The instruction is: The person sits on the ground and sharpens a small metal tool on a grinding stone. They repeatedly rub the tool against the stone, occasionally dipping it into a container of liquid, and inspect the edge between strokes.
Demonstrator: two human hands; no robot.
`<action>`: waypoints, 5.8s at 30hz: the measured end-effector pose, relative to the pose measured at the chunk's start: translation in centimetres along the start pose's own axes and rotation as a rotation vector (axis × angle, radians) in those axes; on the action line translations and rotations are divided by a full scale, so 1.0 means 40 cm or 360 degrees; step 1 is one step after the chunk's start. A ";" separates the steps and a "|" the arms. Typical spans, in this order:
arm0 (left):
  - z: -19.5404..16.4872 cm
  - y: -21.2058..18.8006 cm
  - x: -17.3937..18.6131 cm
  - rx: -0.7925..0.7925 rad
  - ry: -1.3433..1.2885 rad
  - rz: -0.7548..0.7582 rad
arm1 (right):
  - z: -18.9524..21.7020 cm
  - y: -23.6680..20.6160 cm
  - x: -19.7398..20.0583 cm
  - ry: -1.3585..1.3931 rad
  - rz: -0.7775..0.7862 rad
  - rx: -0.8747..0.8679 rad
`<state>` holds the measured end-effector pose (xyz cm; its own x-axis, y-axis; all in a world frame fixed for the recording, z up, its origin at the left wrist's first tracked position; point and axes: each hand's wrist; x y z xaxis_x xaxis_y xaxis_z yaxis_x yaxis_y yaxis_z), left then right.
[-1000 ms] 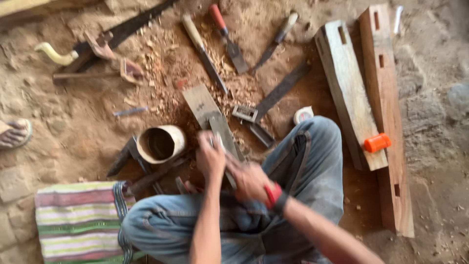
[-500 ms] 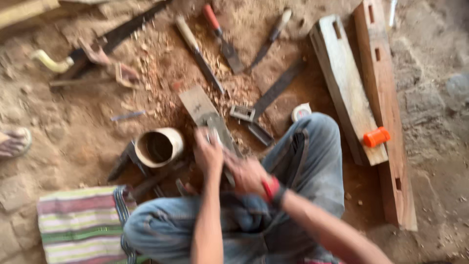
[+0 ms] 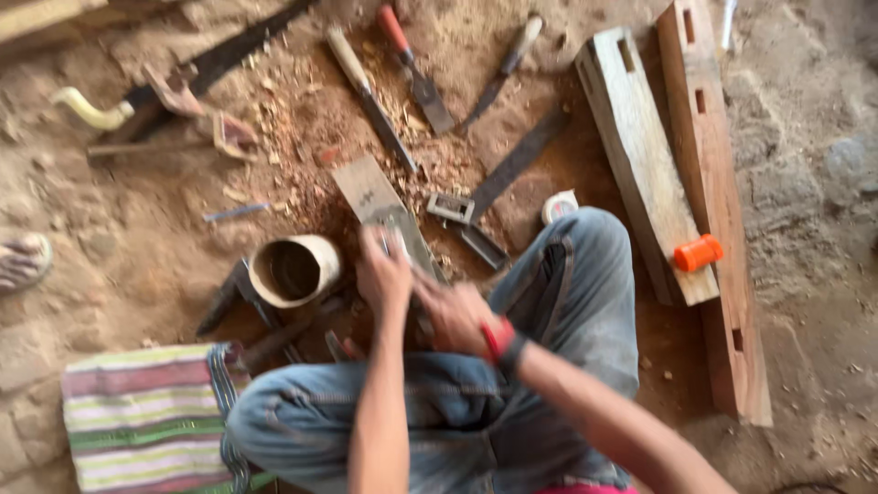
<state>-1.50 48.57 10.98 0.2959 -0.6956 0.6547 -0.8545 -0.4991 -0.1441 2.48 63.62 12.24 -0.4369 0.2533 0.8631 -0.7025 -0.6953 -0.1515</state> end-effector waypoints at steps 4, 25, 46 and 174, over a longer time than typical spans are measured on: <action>-0.016 0.015 -0.010 -0.0129 0.0042 -0.0167 | -0.022 0.016 0.011 0.0007 -0.0208 0.0042; -0.043 -0.175 0.031 0.0394 0.0057 0.0222 | 0.079 -0.177 0.066 0.0242 -0.0002 -0.0045; -0.071 -0.113 -0.009 0.0008 0.0088 -0.0090 | 0.003 -0.118 0.022 -0.0024 -0.0258 0.0040; -0.047 -0.261 -0.095 0.0257 -0.0084 -0.0432 | -0.006 -0.259 0.069 -0.0037 -0.0078 0.0111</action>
<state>5.48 57.39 11.41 0.5290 -0.5497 0.6465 -0.6637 -0.7428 -0.0884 8.41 71.69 16.07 -0.3890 0.2733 0.8798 -0.6818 -0.7277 -0.0754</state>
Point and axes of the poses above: each hand's wrist, its own y-axis towards the middle knuckle, its own x-axis out of the back of the hand, z = x × y, and after that the axes turned 8 degrees about -y, right-handed
